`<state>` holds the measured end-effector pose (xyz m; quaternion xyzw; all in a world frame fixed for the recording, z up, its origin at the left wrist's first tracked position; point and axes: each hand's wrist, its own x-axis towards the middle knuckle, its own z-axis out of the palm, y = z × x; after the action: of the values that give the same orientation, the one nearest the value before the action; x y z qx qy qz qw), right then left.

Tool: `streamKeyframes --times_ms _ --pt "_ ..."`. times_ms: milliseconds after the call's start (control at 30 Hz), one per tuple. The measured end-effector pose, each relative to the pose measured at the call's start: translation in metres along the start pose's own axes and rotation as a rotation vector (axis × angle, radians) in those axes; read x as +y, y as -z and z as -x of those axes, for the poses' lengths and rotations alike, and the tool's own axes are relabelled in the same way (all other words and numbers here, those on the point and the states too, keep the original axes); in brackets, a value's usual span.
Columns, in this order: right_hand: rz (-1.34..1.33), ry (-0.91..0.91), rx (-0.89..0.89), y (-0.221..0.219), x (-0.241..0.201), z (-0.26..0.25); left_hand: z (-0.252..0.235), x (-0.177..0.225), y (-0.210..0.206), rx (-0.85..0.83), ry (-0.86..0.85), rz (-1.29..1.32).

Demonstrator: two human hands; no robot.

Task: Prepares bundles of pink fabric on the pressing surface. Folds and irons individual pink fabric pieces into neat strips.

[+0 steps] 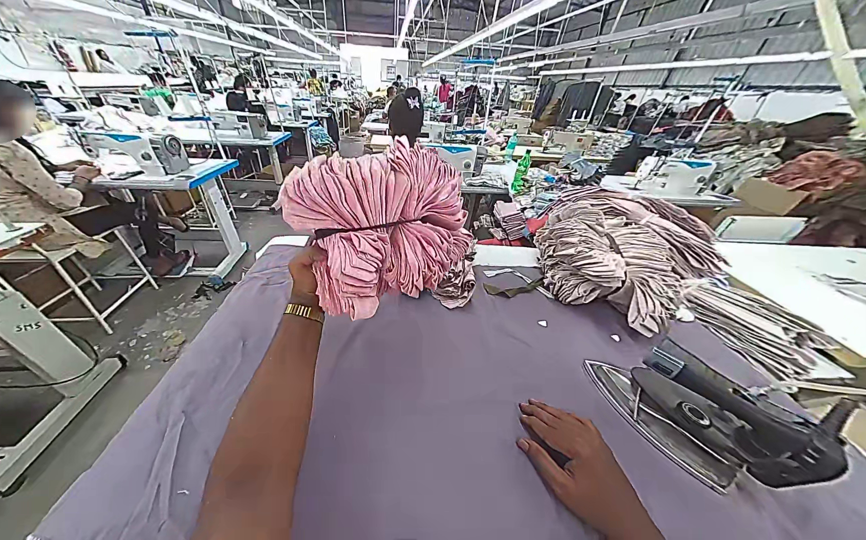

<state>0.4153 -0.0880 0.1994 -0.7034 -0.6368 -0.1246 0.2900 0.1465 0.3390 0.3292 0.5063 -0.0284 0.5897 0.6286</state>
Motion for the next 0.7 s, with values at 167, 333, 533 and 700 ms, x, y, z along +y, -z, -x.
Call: streamKeyframes --times_ms 167,333,533,700 --pt "-0.002 -0.006 0.006 -0.001 0.001 0.0 0.0 -0.003 -0.003 0.007 0.053 -0.063" --pt "-0.015 -0.004 0.005 -0.001 0.001 -0.002 -0.003 -0.004 0.0 0.016 0.051 -0.129" --pt "-0.046 -0.016 -0.098 0.011 -0.005 -0.003 -0.004 -0.009 0.005 0.174 0.022 -0.255" --pt "-0.04 0.017 -0.243 0.01 0.002 -0.011 -0.016 -0.024 0.016 0.511 0.023 -0.135"
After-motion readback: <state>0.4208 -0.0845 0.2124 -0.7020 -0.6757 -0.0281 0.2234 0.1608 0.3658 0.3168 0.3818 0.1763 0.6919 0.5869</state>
